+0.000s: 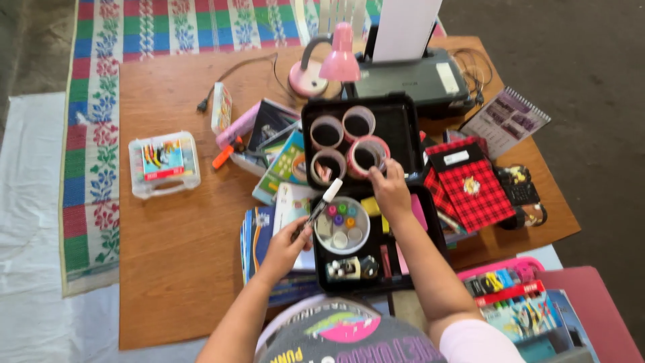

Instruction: The person organizes stationery items on a wooden table. They place rolls of tape, a marker, a pencil case, and a small box into a black tray. Then they arrange several books and notebooks on the table, opening some to flip through pages before stacking them.

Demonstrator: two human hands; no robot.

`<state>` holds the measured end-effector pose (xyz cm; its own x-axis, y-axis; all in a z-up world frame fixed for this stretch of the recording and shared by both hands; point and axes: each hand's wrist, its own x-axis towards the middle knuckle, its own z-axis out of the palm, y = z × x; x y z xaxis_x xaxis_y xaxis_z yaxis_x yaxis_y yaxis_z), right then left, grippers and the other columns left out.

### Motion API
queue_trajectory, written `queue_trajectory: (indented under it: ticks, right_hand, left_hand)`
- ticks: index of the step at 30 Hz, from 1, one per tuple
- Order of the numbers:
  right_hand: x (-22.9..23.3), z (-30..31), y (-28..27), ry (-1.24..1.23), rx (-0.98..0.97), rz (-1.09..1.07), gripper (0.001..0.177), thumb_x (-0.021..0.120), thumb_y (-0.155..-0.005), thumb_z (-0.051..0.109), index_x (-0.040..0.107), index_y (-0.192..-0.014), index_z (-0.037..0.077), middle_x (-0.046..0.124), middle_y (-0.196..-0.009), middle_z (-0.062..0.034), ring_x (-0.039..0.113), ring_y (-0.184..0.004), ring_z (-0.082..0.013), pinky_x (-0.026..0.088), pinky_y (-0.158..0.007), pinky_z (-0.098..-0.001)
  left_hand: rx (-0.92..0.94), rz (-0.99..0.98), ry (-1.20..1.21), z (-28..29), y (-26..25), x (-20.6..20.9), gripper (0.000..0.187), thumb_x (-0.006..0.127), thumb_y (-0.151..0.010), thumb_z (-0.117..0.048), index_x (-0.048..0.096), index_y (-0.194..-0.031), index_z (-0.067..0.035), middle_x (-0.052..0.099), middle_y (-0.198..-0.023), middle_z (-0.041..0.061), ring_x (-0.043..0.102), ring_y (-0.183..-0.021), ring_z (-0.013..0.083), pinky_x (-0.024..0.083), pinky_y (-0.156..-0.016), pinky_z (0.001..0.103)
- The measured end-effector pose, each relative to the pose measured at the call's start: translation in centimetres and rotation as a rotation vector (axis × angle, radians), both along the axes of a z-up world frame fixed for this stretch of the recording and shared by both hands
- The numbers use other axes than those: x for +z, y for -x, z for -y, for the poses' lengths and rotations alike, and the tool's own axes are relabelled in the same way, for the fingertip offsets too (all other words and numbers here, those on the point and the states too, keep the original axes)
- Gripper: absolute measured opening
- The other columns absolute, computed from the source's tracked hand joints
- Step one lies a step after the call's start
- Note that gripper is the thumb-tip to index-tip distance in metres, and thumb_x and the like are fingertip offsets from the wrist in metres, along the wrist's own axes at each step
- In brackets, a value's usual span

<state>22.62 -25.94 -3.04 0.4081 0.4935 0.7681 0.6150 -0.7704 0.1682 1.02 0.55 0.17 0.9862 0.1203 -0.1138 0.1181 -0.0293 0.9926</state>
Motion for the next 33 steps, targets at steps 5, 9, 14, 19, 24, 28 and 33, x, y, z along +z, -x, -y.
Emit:
queue_trajectory:
  ticks: [5,9,14,19,24,28,33]
  right_hand:
    - [1.2,0.1,1.0,-0.174,0.031,-0.254,0.024,0.076,-0.092,0.033,0.072,-0.110,0.018,0.062,-0.124,-0.0167,0.063,-0.113,-0.0358,0.051,-0.101,-0.0456]
    - [4.0,-0.3,0.3,-0.752,-0.061,-0.842,0.047,0.072,-0.097,0.029,0.059,-0.139,0.014,0.058,-0.131,-0.0233,0.064,-0.119,-0.0411,0.054,-0.100,-0.0497]
    - [-0.7,-1.1,-5.1,-1.140,0.036,-1.274,0.055,0.065,-0.099,0.025,0.051,-0.149,0.009,0.058,-0.139,-0.0287,0.057,-0.130,-0.0384,0.046,-0.110,-0.0490]
    - [0.7,-2.0,-4.7,-0.966,-0.227,-1.291,0.044,0.063,-0.093,0.026,0.067,-0.136,0.022,0.071,-0.125,-0.0141,0.063,-0.126,-0.0296,0.049,-0.107,-0.0440]
    - [0.4,-2.2,-4.6,-0.813,-0.312,-1.186,0.039,0.057,-0.097,0.030,0.067,-0.135,0.033,0.074,-0.122,-0.0052,0.064,-0.124,-0.0266,0.049,-0.107,-0.0415]
    - [2.1,-3.4,-3.7,-0.910,-0.259,-1.147,0.038,0.059,-0.095,0.025,0.069,-0.132,0.026,0.074,-0.120,-0.0110,0.064,-0.123,-0.0309,0.050,-0.107,-0.0440]
    - [0.4,-3.1,-4.7,-0.985,-0.111,-1.153,0.037,0.067,-0.091,0.024,0.071,-0.127,0.021,0.075,-0.114,-0.0111,0.066,-0.118,-0.0288,0.051,-0.104,-0.0442]
  left_hand:
    - [0.032,-0.039,0.039,-0.2,0.3,0.5,0.042,0.066,-0.101,-0.022,0.064,-0.135,0.002,0.075,-0.073,0.016,0.076,-0.069,0.0221,0.064,-0.068,0.035]
    - [0.045,-0.027,0.060,-0.2,-0.1,0.2,0.040,0.066,-0.100,-0.020,0.065,-0.134,0.001,0.076,-0.074,0.016,0.076,-0.068,0.0212,0.064,-0.069,0.034]
    - [0.042,-0.031,0.070,-0.2,-0.4,0.1,0.041,0.066,-0.100,-0.021,0.065,-0.134,0.002,0.075,-0.074,0.017,0.076,-0.068,0.0217,0.064,-0.069,0.034]
    - [0.055,-0.056,0.062,-0.4,-0.3,0.4,0.040,0.067,-0.099,-0.021,0.067,-0.133,0.000,0.076,-0.080,0.016,0.077,-0.070,0.0210,0.065,-0.071,0.035]
    - [0.068,-0.060,0.052,-0.9,-0.2,-0.2,0.042,0.066,-0.101,-0.022,0.064,-0.135,0.002,0.074,-0.075,0.017,0.076,-0.068,0.0221,0.065,-0.070,0.035]
    - [0.078,-0.055,0.084,-0.8,0.1,-0.1,0.041,0.065,-0.100,-0.019,0.064,-0.135,0.003,0.075,-0.086,0.020,0.077,-0.072,0.0236,0.066,-0.071,0.037]
    - [0.074,-0.046,0.103,-0.8,0.1,-0.6,0.042,0.066,-0.100,-0.019,0.063,-0.136,0.004,0.074,-0.087,0.019,0.077,-0.073,0.0236,0.066,-0.071,0.037]
